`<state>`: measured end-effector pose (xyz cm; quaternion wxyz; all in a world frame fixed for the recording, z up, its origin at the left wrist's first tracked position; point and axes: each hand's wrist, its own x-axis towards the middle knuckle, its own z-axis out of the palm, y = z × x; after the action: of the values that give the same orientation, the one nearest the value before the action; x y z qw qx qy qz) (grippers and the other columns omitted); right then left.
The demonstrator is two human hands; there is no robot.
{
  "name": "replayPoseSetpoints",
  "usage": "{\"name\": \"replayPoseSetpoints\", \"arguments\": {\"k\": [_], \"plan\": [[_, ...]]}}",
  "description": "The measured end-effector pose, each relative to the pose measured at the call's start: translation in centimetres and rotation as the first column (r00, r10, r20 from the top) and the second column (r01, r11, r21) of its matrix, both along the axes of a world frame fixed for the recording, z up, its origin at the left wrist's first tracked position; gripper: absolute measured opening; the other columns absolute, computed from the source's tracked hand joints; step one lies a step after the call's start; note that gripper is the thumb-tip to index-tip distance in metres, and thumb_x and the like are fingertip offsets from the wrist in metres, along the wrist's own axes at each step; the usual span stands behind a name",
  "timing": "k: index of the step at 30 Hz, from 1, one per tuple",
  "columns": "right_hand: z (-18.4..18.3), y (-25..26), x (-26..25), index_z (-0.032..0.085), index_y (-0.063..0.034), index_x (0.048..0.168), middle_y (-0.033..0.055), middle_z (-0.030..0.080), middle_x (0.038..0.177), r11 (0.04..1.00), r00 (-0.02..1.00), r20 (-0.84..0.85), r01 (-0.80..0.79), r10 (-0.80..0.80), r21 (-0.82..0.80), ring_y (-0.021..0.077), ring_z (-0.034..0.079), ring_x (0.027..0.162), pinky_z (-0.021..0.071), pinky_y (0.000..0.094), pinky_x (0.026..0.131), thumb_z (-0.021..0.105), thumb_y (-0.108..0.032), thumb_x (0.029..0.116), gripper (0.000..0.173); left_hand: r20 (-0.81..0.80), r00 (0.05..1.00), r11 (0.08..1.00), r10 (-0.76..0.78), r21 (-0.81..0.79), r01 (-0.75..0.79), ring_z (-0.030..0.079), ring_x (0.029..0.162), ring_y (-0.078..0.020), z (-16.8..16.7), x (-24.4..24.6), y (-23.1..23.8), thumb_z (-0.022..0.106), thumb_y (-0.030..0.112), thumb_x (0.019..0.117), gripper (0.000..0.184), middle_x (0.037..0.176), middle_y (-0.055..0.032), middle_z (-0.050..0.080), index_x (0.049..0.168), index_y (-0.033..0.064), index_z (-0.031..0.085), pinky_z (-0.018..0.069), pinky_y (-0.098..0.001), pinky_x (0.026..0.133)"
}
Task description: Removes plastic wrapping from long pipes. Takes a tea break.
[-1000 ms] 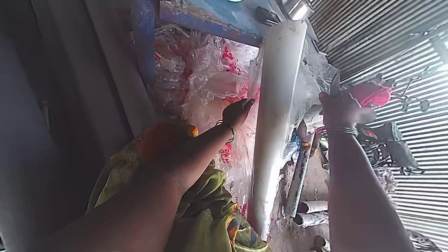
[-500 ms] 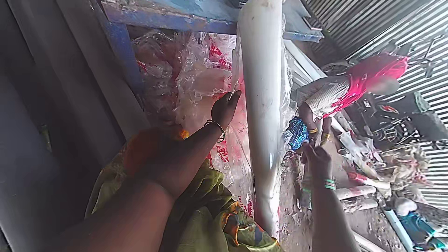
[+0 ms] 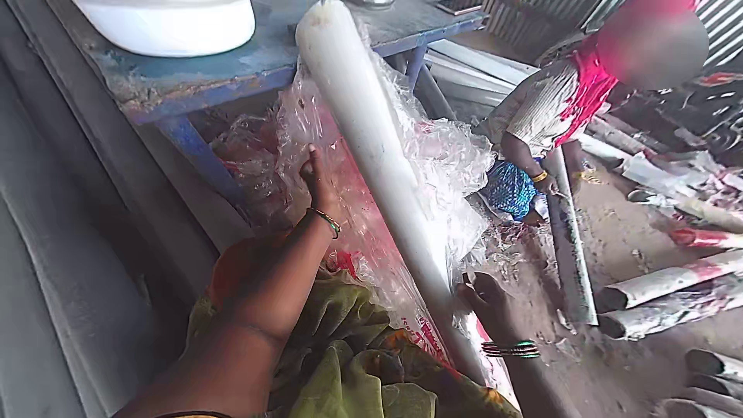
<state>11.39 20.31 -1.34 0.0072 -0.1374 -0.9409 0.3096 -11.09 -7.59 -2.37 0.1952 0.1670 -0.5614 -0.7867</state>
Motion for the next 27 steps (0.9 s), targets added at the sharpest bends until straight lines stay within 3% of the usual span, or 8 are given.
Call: {"name": "replayPoseSetpoints", "arguments": {"k": [2, 4, 6, 8, 13, 17, 22, 27], "plan": [[0.2, -0.1, -0.1, 0.064, 0.0057, 0.118, 0.0217, 0.067, 0.093, 1.0, 1.0, 0.005, -0.026, 0.026, 0.005, 0.035, 0.064, 0.083, 0.0486, 0.0578, 0.078, 0.067, -0.034, 0.0962, 0.045, -0.028, 0.996, 0.996, 0.09, -0.025, -0.091, 0.037, 0.147, -0.0263, 0.8, 0.1, -0.8, 0.035, 0.046, 0.1103, 0.064, 0.161, -0.0198, 0.032, 0.158, 0.0048, 0.025, 0.0367, -0.0468, 0.117], [0.8, 0.0, -0.3, 0.064, 0.0047, 0.12, 0.0238, 0.069, 0.098, 0.999, 0.999, 0.032, -0.042, 0.043, -0.012, 0.0383, 0.066, 0.089, 0.0493, 0.0597, 0.082, 0.069, -0.034, 0.0968, 0.045, -0.238, 0.966, 0.963, 0.097, -0.224, -0.152, 0.032, 0.15, -0.0211, 1.5, 0.7, -1.2, 0.038, 0.038, 0.1105, 0.063, 0.163, -0.0201, 0.029, 0.159, 0.0008, 0.021, 0.0314, -0.0358, 0.122], [1.3, 0.1, -0.4, 0.064, 0.0041, 0.123, 0.0254, 0.069, 0.105, 0.998, 0.997, 0.062, -0.044, 0.047, -0.047, 0.0408, 0.067, 0.095, 0.0497, 0.0612, 0.086, 0.069, -0.035, 0.097, 0.047, -0.496, 0.865, 0.812, -0.075, -0.534, -0.236, 0.035, 0.147, -0.027, 2.8, 1.6, -1.4, 0.043, 0.031, 0.1068, 0.06, 0.156, -0.0279, 0.035, 0.149, -0.0107, 0.032, 0.0302, -0.0348, 0.121], [1.6, 0.4, -0.4, 0.062, 0.0036, 0.125, 0.0257, 0.067, 0.112, 0.995, 0.992, 0.111, -0.043, 0.053, -0.094, 0.0408, 0.066, 0.102, 0.0488, 0.0606, 0.091, 0.068, -0.036, 0.0977, 0.048, -0.547, 0.756, 0.572, -0.359, -0.769, -0.285, 0.041, 0.142, -0.0324, 5.1, 2.0, -0.8, 0.051, 0.036, 0.1022, 0.054, 0.146, -0.0272, 0.048, 0.132, -0.0092, 0.052, 0.0324, -0.0412, 0.12], [1.9, 0.4, -0.4, 0.06, 0.0024, 0.128, 0.0245, 0.066, 0.119, 0.992, 0.987, 0.144, -0.048, 0.065, -0.116, 0.0388, 0.065, 0.11, 0.0486, 0.0577, 0.096, 0.067, -0.039, 0.0985, 0.051, -0.105, 0.642, -0.103, -0.76, -0.955, -0.278, 0.04, 0.145, -0.0449, 10.4, -0.5, 1.2, 0.066, 0.055, 0.0902, 0.06, 0.144, -0.0218, 0.057, 0.122, 0.0051, 0.072, 0.0264, -0.0599, 0.12], [1.8, 0.6, -0.5, 0.058, 0.0006, 0.132, 0.0232, 0.064, 0.125, 0.991, 0.983, 0.172, -0.049, 0.071, -0.128, 0.0364, 0.064, 0.113, 0.0479, 0.0555, 0.099, 0.067, -0.04, 0.0987, 0.053, 0.328, 0.627, -0.489, -0.707, -0.867, -0.098, 0.047, 0.143, -0.036, 13.4, -2.5, 2.3, 0.077, 0.054, 0.0853, 0.059, 0.143, -0.014, 0.062, 0.127, 0.0125, 0.072, 0.0213, -0.065, 0.121], [1.3, 1.2, -0.9, 0.056, -0.002, 0.14, 0.0221, 0.062, 0.132, 0.983, 0.975, 0.195, -0.073, 0.106, -0.168, 0.035, 0.062, 0.117, 0.0464, 0.0529, 0.103, 0.066, -0.042, 0.0991, 0.059, 0.542, 0.598, -0.66, -0.59, -0.751, 0.029, 0.059, 0.13, -0.0287, 15.5, -2.1, 3.8, 0.072, 0.045, 0.094, 0.038, 0.127, -0.0067, 0.071, 0.121, 0.0182, 0.076, 0.0258, -0.0613, 0.12], [1.3, 1.2, -1.1, 0.056, -0.0043, 0.14, 0.0218, 0.059, 0.135, 0.985, 0.962, 0.238, -0.107, 0.136, -0.132, 0.0359, 0.061, 0.12, 0.0468, 0.0546, 0.103, 0.067, -0.046, 0.0974, 0.061, 0.553, 0.543, -0.602, -0.632, -0.791, 0.105, 0.064, 0.119, -0.027, 15.5, -3.5, 3.8, 0.072, 0.03, 0.0968, 0.022, 0.116, -0.0077, 0.075, 0.111, 0.0144, 0.079, 0.0338, -0.0575, 0.113]]}}
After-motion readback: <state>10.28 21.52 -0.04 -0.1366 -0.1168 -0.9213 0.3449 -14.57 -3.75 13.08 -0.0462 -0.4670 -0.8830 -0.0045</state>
